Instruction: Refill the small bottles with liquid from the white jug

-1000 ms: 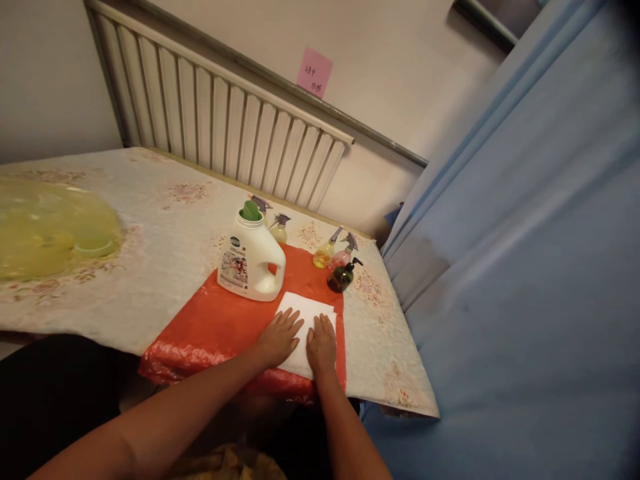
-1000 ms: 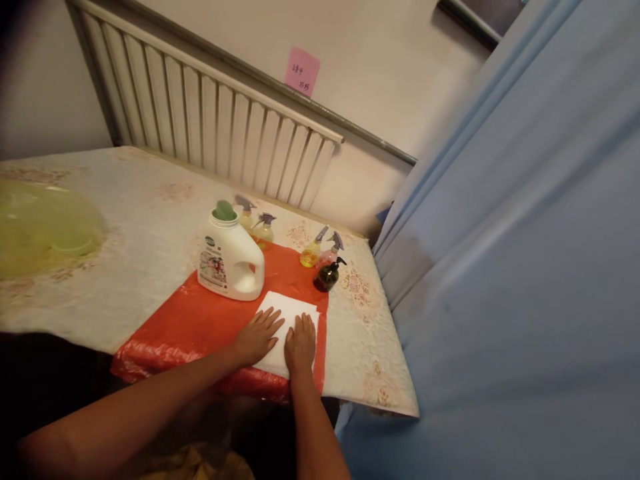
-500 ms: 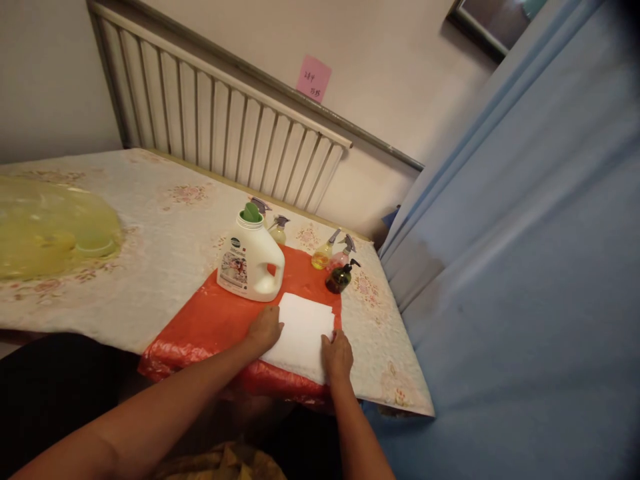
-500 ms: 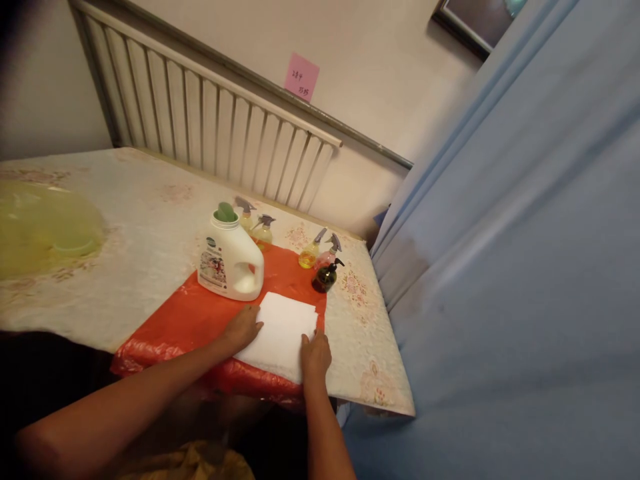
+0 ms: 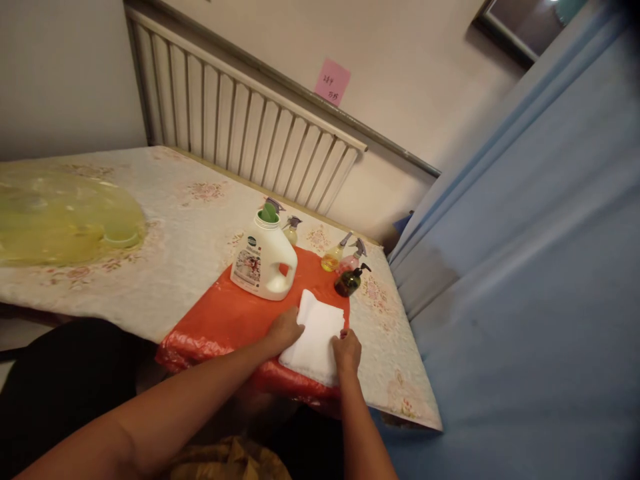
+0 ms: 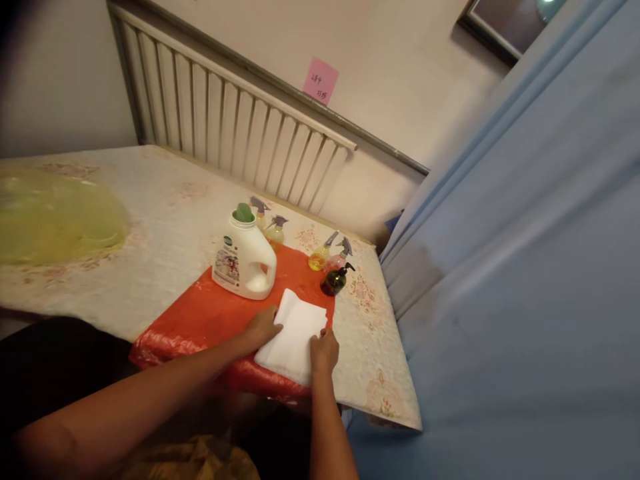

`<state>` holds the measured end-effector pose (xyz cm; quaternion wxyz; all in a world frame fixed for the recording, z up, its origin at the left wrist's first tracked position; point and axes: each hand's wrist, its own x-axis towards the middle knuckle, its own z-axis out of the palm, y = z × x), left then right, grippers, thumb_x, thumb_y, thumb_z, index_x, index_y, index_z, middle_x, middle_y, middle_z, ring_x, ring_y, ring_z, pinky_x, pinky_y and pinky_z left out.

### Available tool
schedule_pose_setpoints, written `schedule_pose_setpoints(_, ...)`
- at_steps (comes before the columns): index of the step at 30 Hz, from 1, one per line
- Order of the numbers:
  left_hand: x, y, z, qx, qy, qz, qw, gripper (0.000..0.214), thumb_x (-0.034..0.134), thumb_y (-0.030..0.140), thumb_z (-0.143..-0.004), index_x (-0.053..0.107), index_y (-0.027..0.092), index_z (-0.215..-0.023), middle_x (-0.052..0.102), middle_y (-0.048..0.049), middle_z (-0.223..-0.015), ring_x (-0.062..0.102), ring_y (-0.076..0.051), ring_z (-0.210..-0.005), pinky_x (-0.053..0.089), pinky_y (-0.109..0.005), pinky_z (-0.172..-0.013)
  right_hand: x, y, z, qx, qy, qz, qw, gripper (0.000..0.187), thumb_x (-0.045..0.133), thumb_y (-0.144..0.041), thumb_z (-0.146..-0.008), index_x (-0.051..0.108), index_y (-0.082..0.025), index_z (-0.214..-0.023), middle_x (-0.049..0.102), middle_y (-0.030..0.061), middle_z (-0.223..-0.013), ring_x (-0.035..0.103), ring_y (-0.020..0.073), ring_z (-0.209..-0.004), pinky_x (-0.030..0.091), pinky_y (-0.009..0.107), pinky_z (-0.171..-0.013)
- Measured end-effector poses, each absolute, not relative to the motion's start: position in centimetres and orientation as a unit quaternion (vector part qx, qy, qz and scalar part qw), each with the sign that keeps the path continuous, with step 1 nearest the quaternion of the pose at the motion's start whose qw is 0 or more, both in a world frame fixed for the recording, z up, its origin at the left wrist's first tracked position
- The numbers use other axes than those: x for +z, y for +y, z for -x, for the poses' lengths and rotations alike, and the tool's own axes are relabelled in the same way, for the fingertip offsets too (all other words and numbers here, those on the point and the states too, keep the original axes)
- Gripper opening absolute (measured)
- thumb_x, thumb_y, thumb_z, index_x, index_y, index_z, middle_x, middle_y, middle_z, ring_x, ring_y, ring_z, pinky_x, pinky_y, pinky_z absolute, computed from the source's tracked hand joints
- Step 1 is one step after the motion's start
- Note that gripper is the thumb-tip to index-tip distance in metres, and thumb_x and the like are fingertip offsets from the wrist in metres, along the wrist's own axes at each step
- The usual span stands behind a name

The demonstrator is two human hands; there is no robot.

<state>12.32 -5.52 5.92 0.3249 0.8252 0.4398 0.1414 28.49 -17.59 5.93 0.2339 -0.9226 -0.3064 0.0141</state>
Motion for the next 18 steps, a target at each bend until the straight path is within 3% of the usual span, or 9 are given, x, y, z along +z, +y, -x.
schedule_pose_setpoints(8,7.5,-10.3,-12.8,0.169,0.372,-0.833,0.374,0.022,0.061,0.024,-0.077,0.057,0.020,-0.097,0.071,-0.0071,-0.097,0.068,-0.023,-0.089,0.048,-0.030,-0.071,8.7,-21.1,-29.7,0.014,-0.289,0.921,0.259,0.028,0.056,-0.023,-0.073,0.069,-0.013,-0.096,0.073,0.0109,-0.081,0.068,0.0264,-0.077,0.047,0.032,-0.072)
schedule_pose_setpoints(13,8.3,-11.8,-10.6,0.184,0.355,-0.824,0.401,0.020,0.059,0.022,-0.075,0.057,0.021,-0.095,0.071,-0.0043,-0.091,0.067,-0.020,-0.079,0.046,-0.027,-0.064,9.6,-22.7,-28.1,0.045,-0.309,0.901,0.301,0.022,0.059,-0.026,-0.070,0.068,-0.017,-0.087,0.066,0.0018,-0.066,0.063,0.0210,-0.064,0.047,0.028,-0.065)
schedule_pose_setpoints(18,9.3,-10.0,-4.9,0.191,0.380,-0.795,0.433,0.020,0.055,0.020,-0.072,0.060,0.021,-0.091,0.067,-0.0002,-0.084,0.061,-0.017,-0.072,0.042,-0.025,-0.062,8.9,-21.9,-23.8,0.091,-0.342,0.866,0.353,0.015,0.057,-0.029,-0.071,0.066,-0.020,-0.078,0.067,0.0015,-0.069,0.062,0.0185,-0.066,0.047,0.025,-0.062)
